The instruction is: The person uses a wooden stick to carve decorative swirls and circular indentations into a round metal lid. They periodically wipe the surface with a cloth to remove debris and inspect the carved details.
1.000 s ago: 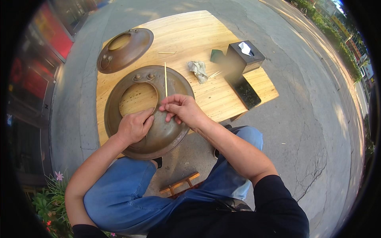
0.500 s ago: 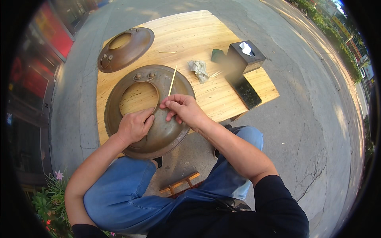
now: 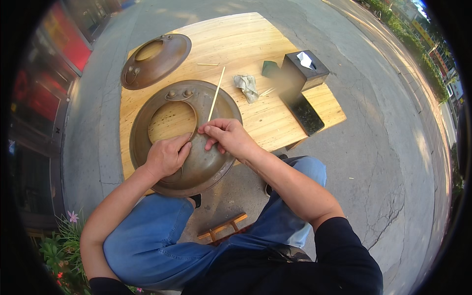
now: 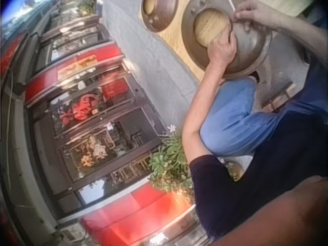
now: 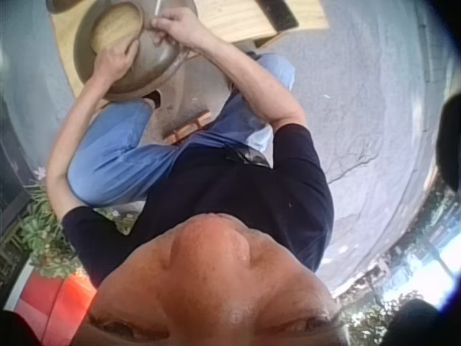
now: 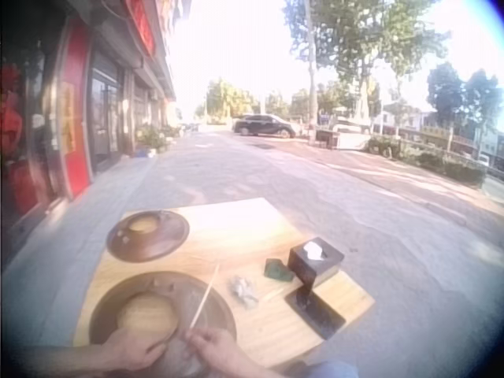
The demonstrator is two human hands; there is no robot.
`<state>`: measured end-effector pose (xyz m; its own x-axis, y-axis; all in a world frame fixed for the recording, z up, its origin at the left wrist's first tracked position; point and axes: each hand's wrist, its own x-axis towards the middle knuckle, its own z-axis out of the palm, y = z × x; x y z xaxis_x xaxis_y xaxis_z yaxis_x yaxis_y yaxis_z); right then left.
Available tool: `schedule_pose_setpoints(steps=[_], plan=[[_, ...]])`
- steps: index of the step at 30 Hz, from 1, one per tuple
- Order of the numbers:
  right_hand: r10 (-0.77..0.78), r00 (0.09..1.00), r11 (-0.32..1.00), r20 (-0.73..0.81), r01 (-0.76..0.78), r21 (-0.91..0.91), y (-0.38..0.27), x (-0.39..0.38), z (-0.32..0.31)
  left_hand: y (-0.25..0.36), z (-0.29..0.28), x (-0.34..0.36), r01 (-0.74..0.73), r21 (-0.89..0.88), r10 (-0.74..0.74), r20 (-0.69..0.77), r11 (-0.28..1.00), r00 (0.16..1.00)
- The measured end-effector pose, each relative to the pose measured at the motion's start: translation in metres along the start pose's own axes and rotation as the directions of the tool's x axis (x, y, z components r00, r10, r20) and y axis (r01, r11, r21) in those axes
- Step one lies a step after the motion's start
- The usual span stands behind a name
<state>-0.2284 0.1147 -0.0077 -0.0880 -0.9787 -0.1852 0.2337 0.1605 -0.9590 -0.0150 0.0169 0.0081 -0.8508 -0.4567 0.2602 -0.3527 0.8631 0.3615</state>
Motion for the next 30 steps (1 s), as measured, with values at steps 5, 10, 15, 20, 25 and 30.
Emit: schedule_pose_setpoints(steps=[5, 10, 15, 20, 25, 30], plan=[[-0.003, 1.0, 0.999, 0.002, 0.003, 0.033, -0.0004, -0.0004, -0.0004, -0.001, 0.0005, -0.0007, 0.001, 0.001, -0.001, -0.002, 1.0, 1.0], [0.001, 1.0, 0.999, 0.01, -0.002, 0.041, 0.0002, 0.0002, -0.0015, -0.0015, 0.0014, -0.001, -0.007, 0.011, 0.007, -0.011, 1.0, 1.0], [0.01, 1.0, 0.998, 0.025, -0.012, 0.068, 0.0006, 0.0004, -0.0036, -0.0014, 0.0014, -0.0008, -0.003, 0.008, 0.003, -0.009, 1.0, 1.0], [0.027, 0.999, 0.993, 0.029, -0.03, 0.111, 0.0001, -0.0001, -0.0017, -0.0004, 0.0004, -0.0003, 0.005, 0.003, -0.005, -0.005, 1.0, 1.0], [0.023, 0.992, 0.999, 0.126, -0.027, 0.038, 0.0009, -0.0028, 0.0007, -0.0042, 0.0016, -0.0017, -0.002, -0.026, 0.001, -0.024, 1.0, 1.0], [0.098, 0.974, 0.987, 0.206, -0.121, 0.105, -0.0003, -0.0047, -0.005, 0.0028, -0.0021, -0.0002, 0.049, -0.107, -0.052, -0.028, 0.993, 0.998]])
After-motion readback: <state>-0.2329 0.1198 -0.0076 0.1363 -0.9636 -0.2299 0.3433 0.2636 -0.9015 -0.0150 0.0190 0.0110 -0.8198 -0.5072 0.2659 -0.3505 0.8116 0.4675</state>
